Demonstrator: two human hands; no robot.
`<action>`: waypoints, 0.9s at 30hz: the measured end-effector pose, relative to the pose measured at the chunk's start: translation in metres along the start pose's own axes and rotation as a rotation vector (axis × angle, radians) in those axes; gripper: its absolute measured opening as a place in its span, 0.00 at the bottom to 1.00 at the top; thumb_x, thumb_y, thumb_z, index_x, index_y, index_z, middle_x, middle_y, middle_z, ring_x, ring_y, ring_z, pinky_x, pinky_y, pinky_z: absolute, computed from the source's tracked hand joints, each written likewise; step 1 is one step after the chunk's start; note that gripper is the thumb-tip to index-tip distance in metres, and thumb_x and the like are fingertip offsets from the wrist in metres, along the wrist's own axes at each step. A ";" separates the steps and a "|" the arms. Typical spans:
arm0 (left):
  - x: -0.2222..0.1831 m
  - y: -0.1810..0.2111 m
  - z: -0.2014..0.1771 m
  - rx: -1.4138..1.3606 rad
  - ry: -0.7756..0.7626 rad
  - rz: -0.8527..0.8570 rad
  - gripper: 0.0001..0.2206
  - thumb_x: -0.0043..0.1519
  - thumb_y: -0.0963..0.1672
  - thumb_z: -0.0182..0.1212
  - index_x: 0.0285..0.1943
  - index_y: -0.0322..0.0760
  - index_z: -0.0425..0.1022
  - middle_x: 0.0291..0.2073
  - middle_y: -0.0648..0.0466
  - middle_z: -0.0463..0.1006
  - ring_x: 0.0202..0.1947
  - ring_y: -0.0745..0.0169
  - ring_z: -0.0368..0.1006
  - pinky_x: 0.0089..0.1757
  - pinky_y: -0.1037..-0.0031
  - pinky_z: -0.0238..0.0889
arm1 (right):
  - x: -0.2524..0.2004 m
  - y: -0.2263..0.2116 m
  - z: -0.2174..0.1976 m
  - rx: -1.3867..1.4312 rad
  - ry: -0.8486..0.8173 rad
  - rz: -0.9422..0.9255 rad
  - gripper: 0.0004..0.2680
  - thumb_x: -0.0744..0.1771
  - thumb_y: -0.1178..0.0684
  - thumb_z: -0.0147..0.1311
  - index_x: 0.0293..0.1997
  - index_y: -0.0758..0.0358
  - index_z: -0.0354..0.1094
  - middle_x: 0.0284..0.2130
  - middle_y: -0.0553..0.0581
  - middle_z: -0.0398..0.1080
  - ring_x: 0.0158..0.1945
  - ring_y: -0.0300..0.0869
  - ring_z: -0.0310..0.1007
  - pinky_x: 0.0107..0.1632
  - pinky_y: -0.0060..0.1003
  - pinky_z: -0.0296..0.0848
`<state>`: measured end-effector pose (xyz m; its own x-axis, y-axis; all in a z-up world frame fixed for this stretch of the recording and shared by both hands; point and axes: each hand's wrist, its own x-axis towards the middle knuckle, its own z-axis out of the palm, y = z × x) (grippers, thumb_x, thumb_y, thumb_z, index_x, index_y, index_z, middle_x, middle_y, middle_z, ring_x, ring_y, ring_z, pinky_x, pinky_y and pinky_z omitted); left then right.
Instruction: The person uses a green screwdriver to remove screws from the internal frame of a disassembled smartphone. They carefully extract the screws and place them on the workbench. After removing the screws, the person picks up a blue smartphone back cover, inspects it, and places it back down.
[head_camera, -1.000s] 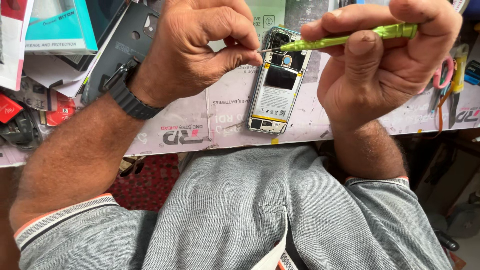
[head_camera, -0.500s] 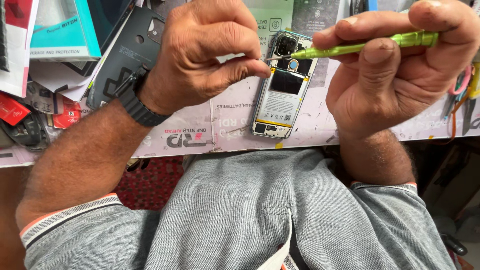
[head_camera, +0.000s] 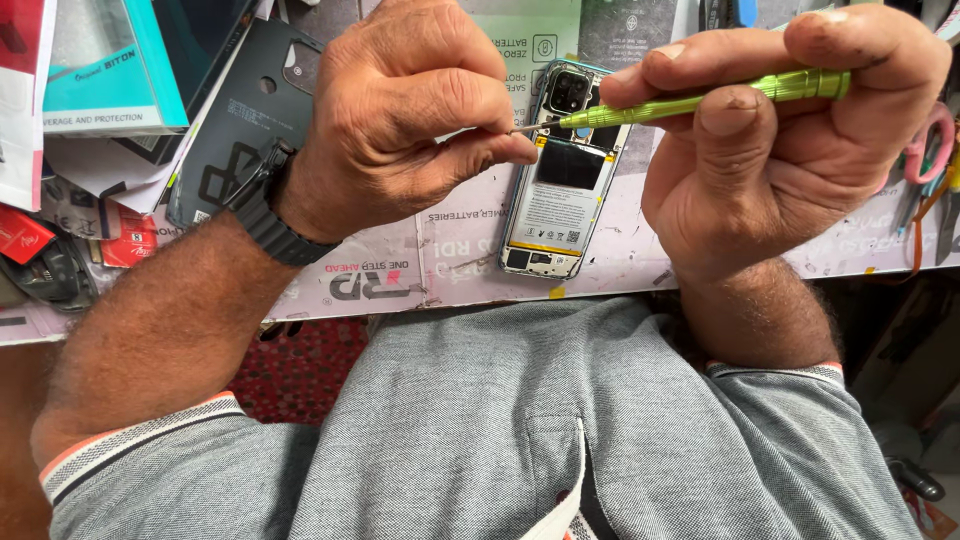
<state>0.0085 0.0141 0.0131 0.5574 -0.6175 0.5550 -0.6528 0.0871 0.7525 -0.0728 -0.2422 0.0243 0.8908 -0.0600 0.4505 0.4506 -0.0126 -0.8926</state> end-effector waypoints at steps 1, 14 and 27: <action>0.000 0.000 0.000 0.005 0.000 -0.003 0.11 0.65 0.42 0.78 0.43 0.37 0.77 0.39 0.56 0.74 0.41 0.61 0.70 0.44 0.67 0.61 | 0.000 0.000 0.000 0.000 -0.003 0.001 0.12 0.74 0.55 0.51 0.64 0.57 0.52 0.39 0.74 0.74 0.33 0.59 0.81 0.40 0.49 0.83; -0.004 0.001 0.002 0.124 0.011 -0.013 0.10 0.65 0.41 0.77 0.41 0.37 0.75 0.38 0.56 0.73 0.41 0.60 0.70 0.44 0.66 0.61 | 0.008 0.011 0.002 -0.051 -0.047 -0.120 0.12 0.72 0.55 0.52 0.59 0.61 0.52 0.36 0.74 0.74 0.32 0.57 0.82 0.37 0.47 0.83; -0.005 -0.001 0.006 0.130 0.044 -0.030 0.12 0.65 0.41 0.78 0.39 0.37 0.74 0.36 0.56 0.73 0.39 0.60 0.70 0.41 0.67 0.61 | 0.006 0.008 0.005 -0.036 -0.031 -0.085 0.11 0.73 0.54 0.53 0.58 0.60 0.52 0.38 0.72 0.74 0.35 0.56 0.82 0.39 0.47 0.84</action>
<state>0.0029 0.0122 0.0076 0.5974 -0.5832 0.5505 -0.6951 -0.0342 0.7181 -0.0637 -0.2373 0.0195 0.8509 -0.0258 0.5248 0.5231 -0.0521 -0.8507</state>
